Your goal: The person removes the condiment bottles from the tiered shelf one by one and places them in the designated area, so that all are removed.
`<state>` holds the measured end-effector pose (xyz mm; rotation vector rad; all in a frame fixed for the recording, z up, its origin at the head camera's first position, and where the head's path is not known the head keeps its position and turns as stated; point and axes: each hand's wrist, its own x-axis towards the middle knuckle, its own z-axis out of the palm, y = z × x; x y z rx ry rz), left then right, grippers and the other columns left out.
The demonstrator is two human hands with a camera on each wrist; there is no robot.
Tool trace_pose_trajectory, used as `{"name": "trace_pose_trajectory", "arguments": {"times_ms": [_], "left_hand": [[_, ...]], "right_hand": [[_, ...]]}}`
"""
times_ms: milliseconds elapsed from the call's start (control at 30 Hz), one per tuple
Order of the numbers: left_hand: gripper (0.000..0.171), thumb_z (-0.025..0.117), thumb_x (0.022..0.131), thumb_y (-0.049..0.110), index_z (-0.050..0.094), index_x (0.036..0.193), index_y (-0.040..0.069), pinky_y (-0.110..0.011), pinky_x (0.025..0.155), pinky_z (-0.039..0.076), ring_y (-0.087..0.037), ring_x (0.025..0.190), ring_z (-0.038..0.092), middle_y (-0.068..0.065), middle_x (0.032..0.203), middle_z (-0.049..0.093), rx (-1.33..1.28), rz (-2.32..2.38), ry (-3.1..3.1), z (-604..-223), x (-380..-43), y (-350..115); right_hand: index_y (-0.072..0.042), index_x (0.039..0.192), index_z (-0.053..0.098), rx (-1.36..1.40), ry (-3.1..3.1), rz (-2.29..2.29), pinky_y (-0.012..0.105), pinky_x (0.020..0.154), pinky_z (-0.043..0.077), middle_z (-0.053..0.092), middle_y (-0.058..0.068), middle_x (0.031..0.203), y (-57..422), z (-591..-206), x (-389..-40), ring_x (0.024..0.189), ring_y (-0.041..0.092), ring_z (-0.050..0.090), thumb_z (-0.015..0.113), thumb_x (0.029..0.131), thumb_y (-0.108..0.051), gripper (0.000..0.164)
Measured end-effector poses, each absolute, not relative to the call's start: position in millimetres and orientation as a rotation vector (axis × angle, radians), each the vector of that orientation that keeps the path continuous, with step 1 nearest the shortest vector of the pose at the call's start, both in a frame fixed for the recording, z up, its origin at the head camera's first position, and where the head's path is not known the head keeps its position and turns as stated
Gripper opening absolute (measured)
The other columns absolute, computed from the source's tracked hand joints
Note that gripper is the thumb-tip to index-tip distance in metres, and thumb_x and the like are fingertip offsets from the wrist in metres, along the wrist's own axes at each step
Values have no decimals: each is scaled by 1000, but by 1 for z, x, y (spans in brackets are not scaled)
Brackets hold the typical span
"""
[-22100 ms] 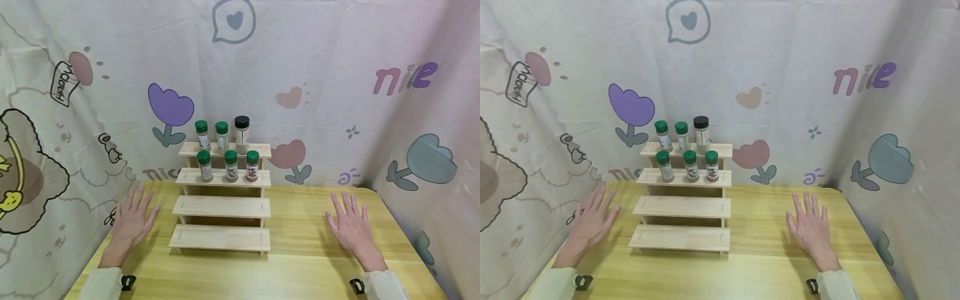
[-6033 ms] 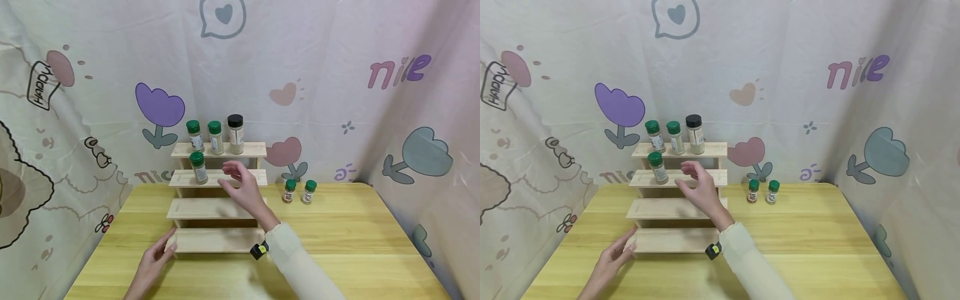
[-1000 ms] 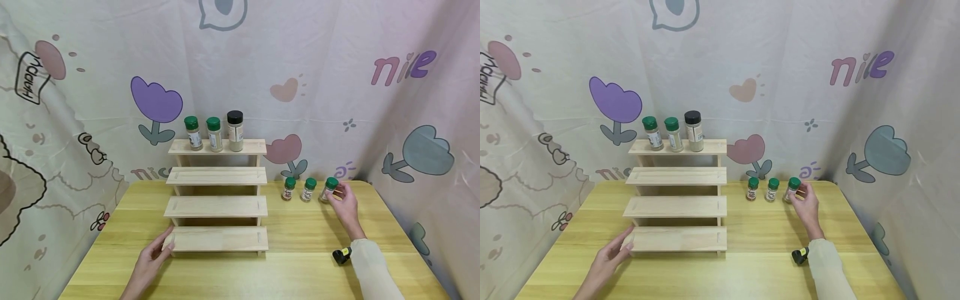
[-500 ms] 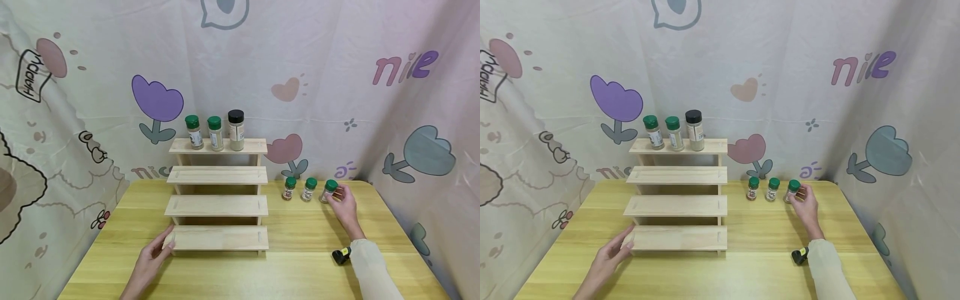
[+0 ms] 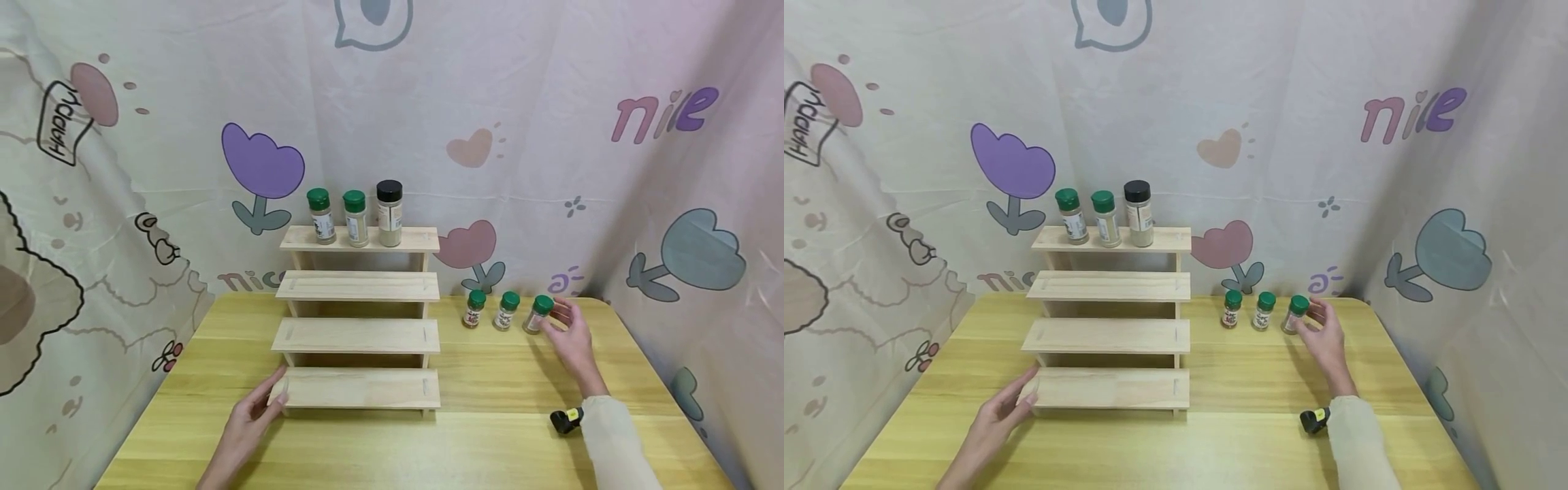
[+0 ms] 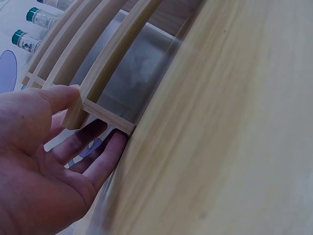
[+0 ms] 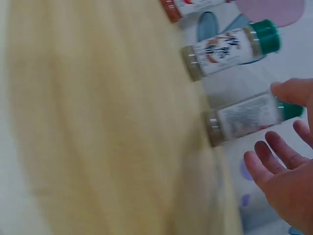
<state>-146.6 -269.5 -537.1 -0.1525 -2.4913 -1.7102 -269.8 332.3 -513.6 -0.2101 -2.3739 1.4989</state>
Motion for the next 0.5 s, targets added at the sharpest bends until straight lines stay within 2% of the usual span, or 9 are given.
{"name": "trace_pose_trajectory", "arguments": {"times_ms": [100, 167, 200, 233, 367, 467, 500], "left_hand": [[51, 61, 106, 21, 48, 153, 5, -6, 99, 39, -3, 138, 37, -17, 159, 40, -148, -1695, -2505, -536, -147, -270], [51, 61, 106, 22, 49, 153, 6, -7, 100, 38, -5, 138, 37, -16, 159, 41, -144, -1682, -2511, -536, -147, -270], [51, 61, 106, 22, 49, 152, 6, -6, 100, 37, -4, 138, 37, -17, 159, 41, -145, -1674, -2514, -536, -148, -270], [51, 61, 106, 22, 49, 152, 6, -7, 101, 36, -8, 139, 38, -18, 159, 41, -148, -1673, -2513, -536, -148, -270], [52, 62, 105, 20, 47, 152, 2, -10, 98, 45, 9, 132, 38, -24, 159, 37, -165, -1716, -2484, -537, -147, -269], [53, 62, 105, 20, 47, 152, 0, -12, 94, 50, 9, 131, 37, -26, 159, 35, -158, -1734, -2474, -537, -146, -268], [53, 62, 105, 20, 47, 152, 0, -12, 94, 49, 3, 134, 38, -26, 159, 36, -154, -1728, -2475, -537, -146, -268]], "right_hand": [[-3, 154, 36, -176, -2343, 1482, 53, 113, 43, 49, 25, 147, 332, -502, -266, 136, 41, 46, 72, 99, -23, 69], [-2, 152, 40, -170, -2300, 1460, 55, 115, 40, 51, 23, 146, 330, -494, -264, 136, 39, 46, 73, 98, -25, 67], [-2, 151, 42, -169, -2276, 1447, 55, 116, 38, 52, 21, 145, 328, -490, -262, 136, 37, 46, 73, 98, -23, 65], [-3, 150, 43, -176, -2264, 1427, 52, 118, 37, 52, 19, 145, 325, -485, -261, 136, 36, 46, 73, 98, -22, 63], [-3, 146, 49, -124, -2206, 1366, 45, 120, 35, 54, 16, 143, 309, -464, -254, 135, 32, 48, 75, 96, -13, 57], [-2, 144, 51, -23, -2179, 1366, 43, 118, 39, 56, 17, 142, 294, -448, -251, 133, 32, 50, 75, 94, -6, 56], [-1, 144, 51, 17, -2167, 1370, 42, 117, 40, 56, 17, 142, 290, -443, -250, 132, 31, 50, 75, 93, -5, 56]]}}
